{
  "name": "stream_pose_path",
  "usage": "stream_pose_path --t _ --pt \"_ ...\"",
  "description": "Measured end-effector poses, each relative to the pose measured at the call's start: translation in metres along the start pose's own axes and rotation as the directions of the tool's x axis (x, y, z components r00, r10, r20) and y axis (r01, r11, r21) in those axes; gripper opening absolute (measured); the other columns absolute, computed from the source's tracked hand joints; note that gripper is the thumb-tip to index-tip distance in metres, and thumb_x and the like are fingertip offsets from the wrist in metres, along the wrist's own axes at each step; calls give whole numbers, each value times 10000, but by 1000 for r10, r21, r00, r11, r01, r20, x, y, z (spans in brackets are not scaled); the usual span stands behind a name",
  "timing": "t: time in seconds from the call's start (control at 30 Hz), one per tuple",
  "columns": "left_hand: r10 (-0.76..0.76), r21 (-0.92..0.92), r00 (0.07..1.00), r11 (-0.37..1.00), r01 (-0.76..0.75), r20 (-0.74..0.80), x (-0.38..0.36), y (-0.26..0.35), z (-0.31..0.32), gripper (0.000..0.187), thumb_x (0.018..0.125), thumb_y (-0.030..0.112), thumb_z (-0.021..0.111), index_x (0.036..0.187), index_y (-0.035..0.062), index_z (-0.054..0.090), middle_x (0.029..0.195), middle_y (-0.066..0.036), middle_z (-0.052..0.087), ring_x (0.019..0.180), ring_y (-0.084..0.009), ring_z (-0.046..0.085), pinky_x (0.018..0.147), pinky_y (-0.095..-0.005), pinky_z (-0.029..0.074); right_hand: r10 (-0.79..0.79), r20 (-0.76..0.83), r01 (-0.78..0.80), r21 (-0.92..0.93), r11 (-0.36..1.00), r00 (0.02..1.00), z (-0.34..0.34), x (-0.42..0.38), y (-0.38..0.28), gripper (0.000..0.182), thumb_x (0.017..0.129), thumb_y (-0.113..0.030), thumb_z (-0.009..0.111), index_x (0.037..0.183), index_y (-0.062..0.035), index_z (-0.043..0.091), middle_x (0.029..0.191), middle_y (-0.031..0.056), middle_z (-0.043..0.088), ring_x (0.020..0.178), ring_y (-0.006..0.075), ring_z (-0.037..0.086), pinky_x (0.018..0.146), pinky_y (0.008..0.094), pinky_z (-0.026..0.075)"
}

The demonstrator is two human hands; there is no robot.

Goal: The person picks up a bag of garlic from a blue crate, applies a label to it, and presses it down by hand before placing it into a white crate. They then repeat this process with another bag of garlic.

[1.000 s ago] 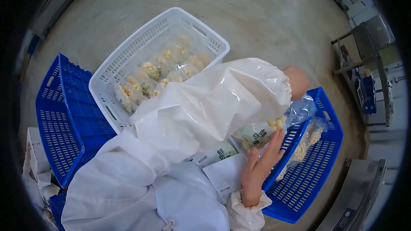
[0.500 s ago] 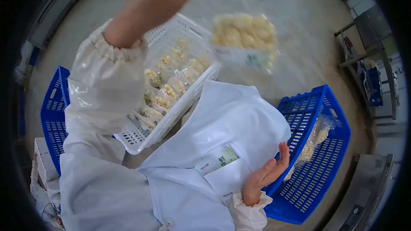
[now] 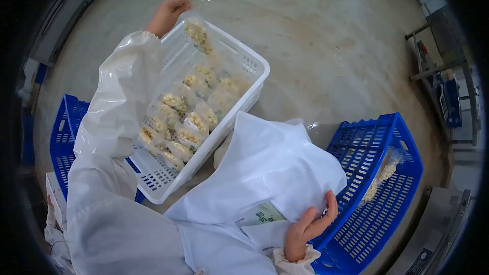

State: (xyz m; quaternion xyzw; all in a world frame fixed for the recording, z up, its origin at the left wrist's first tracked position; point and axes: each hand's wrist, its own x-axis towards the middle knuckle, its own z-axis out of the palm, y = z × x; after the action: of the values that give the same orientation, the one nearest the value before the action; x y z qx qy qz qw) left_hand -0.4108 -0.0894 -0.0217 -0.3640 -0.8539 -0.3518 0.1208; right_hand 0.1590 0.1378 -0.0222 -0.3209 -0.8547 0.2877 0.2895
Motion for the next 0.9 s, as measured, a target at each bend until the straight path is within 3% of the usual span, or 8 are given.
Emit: stream_pose_path --t 0.17,0.27,0.37,0.47,0.67,0.77,0.9 --pt "-227 -142 973 965 221 -31 -3 -11 9 180 934 168 646 1004 7 684 919 -66 699 881 -173 609 850 -298 464 12 24 -12 -3 1000 1000 5 6 0 418 1011 -157 447 1368 58 415 1356 193 486 1291 306 441 1129 415 296" --pt "-206 -67 974 977 200 -97 4 -21 15 179 929 171 642 999 9 673 898 -135 685 818 -229 604 807 -330 476 -6 48 10 -77 997 999 5 11 -5 408 1003 -150 465 1354 57 432 1340 187 493 1271 302 450 1119 411 303" --pt "-256 -137 949 963 233 -183 8 -22 19 200 933 190 655 1023 14 692 936 -61 706 869 -158 607 831 -289 473 -10 56 16 -108 994 998 6 13 -8 399 993 -135 485 1342 55 446 1333 182 498 1254 298 456 1106 404 312" --pt "-210 -90 943 977 193 -258 13 -34 16 200 938 194 651 1027 21 699 943 -64 710 859 -159 611 815 -293 478 -11 46 16 -101 995 999 8 14 -9 411 982 -157 521 1327 59 461 1309 185 495 1225 311 451 1068 415 339" --pt "-190 22 975 981 194 -111 -9 -22 23 195 941 188 653 998 6 695 908 -57 704 848 -152 613 815 -287 479 -18 54 25 -140 990 998 7 14 -10 397 974 -98 520 1337 48 453 1328 172 506 1244 293 462 1099 403 319" --pt "-281 -118 959 954 275 -37 -24 -24 33 181 939 164 656 978 -8 690 896 -53 701 852 -147 610 819 -286 478 -24 52 30 -133 991 998 5 12 -8 396 974 -98 520 1337 47 453 1329 172 506 1244 294 463 1100 405 319" --pt "-279 -88 960 957 277 -8 -31 -46 53 160 939 137 646 985 -11 685 906 -56 701 863 -147 612 834 -287 478 -20 61 28 -145 989 998 5 13 -8 394 974 -95 518 1336 49 456 1323 172 508 1247 297 462 1101 404 318"
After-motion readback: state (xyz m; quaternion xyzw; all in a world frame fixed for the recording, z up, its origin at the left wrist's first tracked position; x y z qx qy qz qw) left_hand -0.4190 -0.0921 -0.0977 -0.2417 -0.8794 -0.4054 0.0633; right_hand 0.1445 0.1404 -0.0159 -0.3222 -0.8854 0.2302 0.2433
